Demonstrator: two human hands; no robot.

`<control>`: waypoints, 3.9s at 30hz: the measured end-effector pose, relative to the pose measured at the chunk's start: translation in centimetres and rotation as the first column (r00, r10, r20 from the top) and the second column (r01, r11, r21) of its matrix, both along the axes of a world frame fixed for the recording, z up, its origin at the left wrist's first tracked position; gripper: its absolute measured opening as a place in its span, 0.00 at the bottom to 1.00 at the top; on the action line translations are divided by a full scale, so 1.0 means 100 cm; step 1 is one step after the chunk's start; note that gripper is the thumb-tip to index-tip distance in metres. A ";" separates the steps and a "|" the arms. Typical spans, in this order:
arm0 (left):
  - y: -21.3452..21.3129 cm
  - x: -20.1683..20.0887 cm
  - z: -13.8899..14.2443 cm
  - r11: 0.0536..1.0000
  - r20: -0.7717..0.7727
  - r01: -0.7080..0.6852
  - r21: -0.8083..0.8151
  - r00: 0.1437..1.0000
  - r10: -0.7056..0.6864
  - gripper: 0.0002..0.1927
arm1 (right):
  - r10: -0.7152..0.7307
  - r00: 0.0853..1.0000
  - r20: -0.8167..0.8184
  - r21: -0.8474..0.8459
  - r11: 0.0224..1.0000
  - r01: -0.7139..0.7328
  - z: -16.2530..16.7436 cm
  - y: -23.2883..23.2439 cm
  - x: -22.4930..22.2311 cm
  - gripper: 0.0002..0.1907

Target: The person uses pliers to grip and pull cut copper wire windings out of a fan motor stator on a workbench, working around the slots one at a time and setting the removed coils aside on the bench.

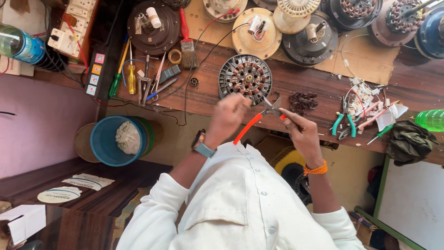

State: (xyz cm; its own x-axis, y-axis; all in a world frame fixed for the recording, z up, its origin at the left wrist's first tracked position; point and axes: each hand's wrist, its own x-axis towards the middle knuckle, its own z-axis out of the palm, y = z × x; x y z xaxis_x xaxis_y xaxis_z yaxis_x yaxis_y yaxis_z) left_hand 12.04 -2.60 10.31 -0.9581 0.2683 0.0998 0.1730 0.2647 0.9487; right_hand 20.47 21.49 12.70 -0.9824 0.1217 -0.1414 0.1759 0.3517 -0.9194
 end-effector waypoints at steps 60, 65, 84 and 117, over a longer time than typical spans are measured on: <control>0.049 0.108 -0.016 0.818 -0.055 0.104 -0.566 0.985 -0.163 0.09 | 0.283 0.812 0.511 -0.717 0.661 0.220 -0.029 -0.019 -0.039 0.29; 0.042 0.093 0.008 0.798 0.049 0.128 -0.588 0.991 -0.123 0.13 | 0.596 0.664 0.453 -0.879 0.422 0.221 -0.039 -0.009 -0.044 0.36; -0.049 0.072 0.056 0.981 0.066 -0.169 -0.092 0.982 0.175 0.09 | 0.205 0.948 0.244 0.108 0.966 -0.236 -0.077 -0.024 -0.049 0.11; -0.049 0.031 0.070 0.986 -0.008 -0.150 -0.077 0.989 0.150 0.08 | -0.560 0.795 0.233 -0.432 0.673 0.600 -0.165 0.017 -0.030 0.18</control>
State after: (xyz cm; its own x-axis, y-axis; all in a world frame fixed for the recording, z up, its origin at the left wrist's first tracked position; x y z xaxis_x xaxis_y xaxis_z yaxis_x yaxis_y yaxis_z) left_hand 15.16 -7.52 17.36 -0.9879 0.1289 0.0865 0.1278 0.3600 0.9242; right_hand 17.44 23.18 -3.84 -0.7202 0.5633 -0.4050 0.2732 -0.3063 -0.9119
